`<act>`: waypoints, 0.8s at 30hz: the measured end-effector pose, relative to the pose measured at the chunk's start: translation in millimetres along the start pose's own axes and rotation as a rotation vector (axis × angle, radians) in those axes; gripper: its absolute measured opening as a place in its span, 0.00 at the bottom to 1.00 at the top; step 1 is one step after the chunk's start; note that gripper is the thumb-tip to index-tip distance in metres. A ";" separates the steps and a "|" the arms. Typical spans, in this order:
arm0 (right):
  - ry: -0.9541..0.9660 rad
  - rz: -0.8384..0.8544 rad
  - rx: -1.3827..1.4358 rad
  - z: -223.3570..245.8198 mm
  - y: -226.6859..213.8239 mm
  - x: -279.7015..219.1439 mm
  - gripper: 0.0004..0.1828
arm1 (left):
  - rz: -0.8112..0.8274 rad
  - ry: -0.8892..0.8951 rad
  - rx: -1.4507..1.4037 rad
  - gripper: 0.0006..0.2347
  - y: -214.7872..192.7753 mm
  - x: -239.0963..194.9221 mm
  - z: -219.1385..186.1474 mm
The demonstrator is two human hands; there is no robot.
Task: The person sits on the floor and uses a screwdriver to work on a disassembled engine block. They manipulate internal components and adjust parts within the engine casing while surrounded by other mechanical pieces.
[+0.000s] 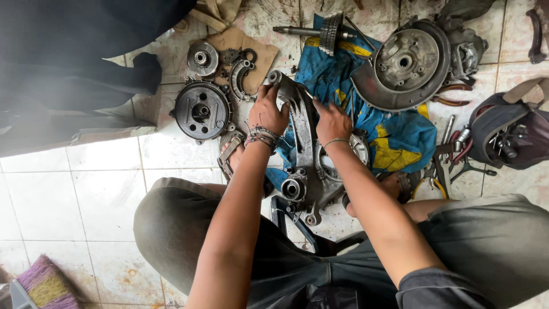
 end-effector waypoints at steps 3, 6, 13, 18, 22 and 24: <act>-0.072 -0.098 -0.044 6.0 0.0 -6.7 0.27 | -0.013 -0.009 0.010 0.24 5.1 -0.1 1.6; -0.026 -0.077 0.007 9.8 21.3 16.0 0.26 | -0.016 0.006 0.016 0.23 3.4 0.8 1.8; 0.221 0.128 0.225 20.2 9.3 8.1 0.25 | -0.019 -0.013 -0.019 0.22 0.8 2.9 2.7; 0.459 0.213 0.521 3.7 41.6 -0.5 0.23 | -0.020 -0.005 -0.035 0.22 -9.0 -0.5 -5.9; 0.581 0.268 0.483 -8.5 26.7 -17.4 0.23 | -0.013 0.005 -0.043 0.22 -8.1 2.0 -6.0; 0.573 0.270 0.564 -9.3 33.6 -16.5 0.22 | -0.015 0.001 -0.040 0.22 -3.0 1.4 1.5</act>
Point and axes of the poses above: each hand's wrist, its own x-axis towards the middle knuckle, its own y-axis out of the palm, z = x × y, the point moved 4 cm from there along x, towards the middle knuckle, and after that the axes turned 2 degrees about -z, right-handed, at the moved point
